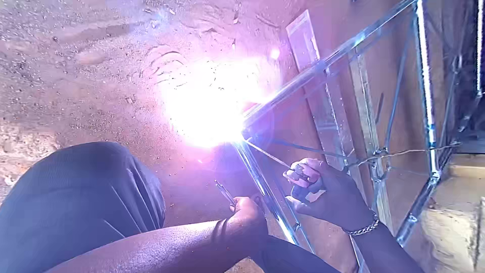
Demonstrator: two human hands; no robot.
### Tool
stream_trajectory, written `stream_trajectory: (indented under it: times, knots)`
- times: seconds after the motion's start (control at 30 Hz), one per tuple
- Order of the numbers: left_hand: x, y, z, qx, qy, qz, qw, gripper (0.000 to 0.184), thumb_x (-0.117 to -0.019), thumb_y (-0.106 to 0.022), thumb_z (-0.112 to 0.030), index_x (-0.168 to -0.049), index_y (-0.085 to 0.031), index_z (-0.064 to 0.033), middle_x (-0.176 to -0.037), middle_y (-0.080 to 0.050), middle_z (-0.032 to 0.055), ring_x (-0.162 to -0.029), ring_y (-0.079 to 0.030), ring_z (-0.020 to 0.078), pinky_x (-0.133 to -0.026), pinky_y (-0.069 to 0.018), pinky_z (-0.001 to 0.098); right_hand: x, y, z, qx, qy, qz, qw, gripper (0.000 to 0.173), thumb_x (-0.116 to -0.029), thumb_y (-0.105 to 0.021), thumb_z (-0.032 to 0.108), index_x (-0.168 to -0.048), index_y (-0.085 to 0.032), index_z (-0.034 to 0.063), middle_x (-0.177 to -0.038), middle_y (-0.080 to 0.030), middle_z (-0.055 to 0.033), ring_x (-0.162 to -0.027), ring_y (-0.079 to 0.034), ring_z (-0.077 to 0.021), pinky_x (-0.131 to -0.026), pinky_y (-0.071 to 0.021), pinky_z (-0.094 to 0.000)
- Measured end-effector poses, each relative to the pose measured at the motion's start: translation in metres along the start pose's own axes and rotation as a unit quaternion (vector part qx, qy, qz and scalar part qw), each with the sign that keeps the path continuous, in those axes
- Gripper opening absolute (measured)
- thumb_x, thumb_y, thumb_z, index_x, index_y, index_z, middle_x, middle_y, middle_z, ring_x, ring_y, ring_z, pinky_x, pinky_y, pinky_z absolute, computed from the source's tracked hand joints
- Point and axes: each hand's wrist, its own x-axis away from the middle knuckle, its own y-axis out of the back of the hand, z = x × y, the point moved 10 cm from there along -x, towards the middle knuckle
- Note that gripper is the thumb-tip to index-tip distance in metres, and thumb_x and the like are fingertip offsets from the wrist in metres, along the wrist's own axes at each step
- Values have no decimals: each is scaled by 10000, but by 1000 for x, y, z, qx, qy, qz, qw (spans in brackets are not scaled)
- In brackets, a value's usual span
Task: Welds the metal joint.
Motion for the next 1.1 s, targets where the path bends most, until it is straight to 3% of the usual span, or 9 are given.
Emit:
stream_trajectory:
  times: [0.17,0.27,0.37,0.47,0.57,0.6,0.73,0.97,1.1]
  knots:
    - [-1,-2,0,-36,1,6,999,233,-1002,-559,-102,-1115,-651,79,-1123,-649,261,-1037,-647,416,-798,-534,576,-1,1,1,-15,4,-6,1000,843,-605,-775,588,-1232,-644,42,-1017,-705,-94,-852,-689,-188,-702,-586,-412]
    - [-28,-4,9,101,16,-46,994,416,-1009,-543,-144,-1366,-542,69,-1346,-578,282,-1193,-608,423,-918,-525,571,-1,-1,-3,4,-28,16,999,867,-575,-768,610,-1225,-649,48,-990,-707,-93,-848,-696,-235,-690,-581,-483]
    - [-53,-12,18,264,-16,-91,960,511,-1032,-589,-194,-1470,-486,49,-1475,-507,301,-1315,-542,455,-1043,-455,623,-2,-3,-6,8,-65,40,997,888,-529,-775,642,-1202,-668,73,-972,-710,-73,-829,-699,-240,-670,-578,-502]
    - [-11,2,5,69,10,-29,997,326,-1043,-484,-100,-1268,-581,115,-1254,-608,290,-1165,-607,429,-906,-508,578,0,-2,-4,-3,-21,21,1000,860,-600,-759,636,-1228,-647,59,-1037,-706,-76,-899,-695,-201,-737,-587,-448]
    - [15,8,-4,-30,-9,1,1000,269,-1036,-481,-39,-1201,-636,106,-1238,-634,293,-1175,-617,464,-916,-516,617,0,-1,-3,-12,-16,18,1000,850,-621,-770,610,-1247,-642,49,-1057,-709,-100,-920,-701,-219,-746,-591,-463]
    - [21,8,-4,-28,-3,25,999,272,-1050,-490,-63,-1228,-627,92,-1278,-620,282,-1215,-594,455,-956,-489,617,0,-1,-3,-8,-23,23,999,859,-608,-763,606,-1248,-647,45,-1052,-712,-109,-912,-705,-236,-735,-587,-479]
    - [7,2,-3,-58,-20,13,998,218,-1021,-523,-87,-1083,-649,79,-1077,-649,248,-1008,-649,398,-778,-529,546,0,2,-1,-13,-10,5,1000,860,-615,-772,595,-1260,-624,46,-1024,-708,-101,-879,-702,-219,-707,-589,-453]
    - [3,-4,-1,2,-13,-30,999,279,-1040,-507,-77,-1201,-608,127,-1220,-631,288,-1117,-648,421,-888,-537,570,2,0,-5,-13,-30,17,999,831,-557,-803,530,-1217,-641,52,-986,-691,-79,-846,-684,-206,-691,-575,-448]
    - [6,1,-6,-39,-40,-3,998,234,-1008,-569,-104,-1075,-655,102,-1113,-648,283,-1046,-641,455,-810,-530,619,3,6,-1,-30,7,-17,999,858,-618,-774,578,-1254,-621,23,-1015,-704,-104,-854,-674,-144,-718,-572,-354]
